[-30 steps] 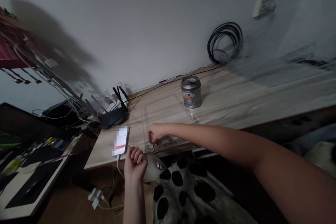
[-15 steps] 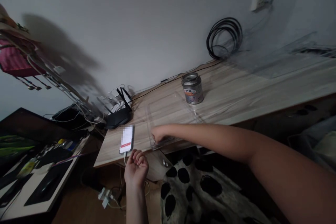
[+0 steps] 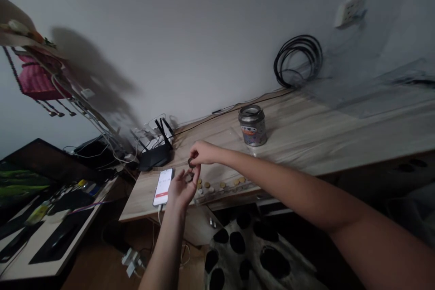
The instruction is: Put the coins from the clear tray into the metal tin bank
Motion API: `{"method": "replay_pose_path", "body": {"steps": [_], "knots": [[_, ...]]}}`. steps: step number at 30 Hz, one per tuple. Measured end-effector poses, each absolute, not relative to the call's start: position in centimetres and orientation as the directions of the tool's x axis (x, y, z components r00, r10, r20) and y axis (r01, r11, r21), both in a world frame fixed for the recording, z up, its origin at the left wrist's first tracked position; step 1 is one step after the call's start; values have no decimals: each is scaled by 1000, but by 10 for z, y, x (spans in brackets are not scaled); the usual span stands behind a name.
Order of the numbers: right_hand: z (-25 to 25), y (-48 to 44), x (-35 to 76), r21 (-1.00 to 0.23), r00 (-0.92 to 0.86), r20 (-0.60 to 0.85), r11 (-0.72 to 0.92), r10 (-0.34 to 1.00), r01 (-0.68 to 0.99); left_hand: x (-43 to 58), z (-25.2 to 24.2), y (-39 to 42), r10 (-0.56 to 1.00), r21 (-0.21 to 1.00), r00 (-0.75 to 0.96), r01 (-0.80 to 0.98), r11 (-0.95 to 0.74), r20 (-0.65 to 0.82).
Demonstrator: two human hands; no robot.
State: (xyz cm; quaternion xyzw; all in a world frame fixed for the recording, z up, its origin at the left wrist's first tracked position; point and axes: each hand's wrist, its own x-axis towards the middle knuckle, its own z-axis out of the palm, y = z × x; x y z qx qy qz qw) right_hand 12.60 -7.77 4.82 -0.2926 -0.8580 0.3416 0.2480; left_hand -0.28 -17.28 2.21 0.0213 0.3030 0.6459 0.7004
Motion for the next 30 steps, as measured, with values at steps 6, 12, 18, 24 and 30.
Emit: {"method": "replay_pose_path", "body": {"steps": [6, 12, 18, 24, 30], "knots": [[52, -42, 143, -655, -628, 278, 622, 727, 429, 20, 25, -105, 905, 472, 1, -853, 224, -426], [77, -10, 217, -619, -231, 544, 572, 806, 538, 25, 25, -49, 897, 551, 84, -764, 337, -434], [89, 6, 295, -442, 154, 487, 90, 860, 893, 28, 20, -18, 935, 556, 145, -770, 313, -325], [72, 7, 298, -407, 201, 408, -19, 890, 913, 23, 1, -15, 903, 592, 265, -686, 423, -338], [51, -18, 219, -432, -57, 703, 490, 708, 757, 28, -10, -21, 967, 864, 203, -447, 233, -156]]}}
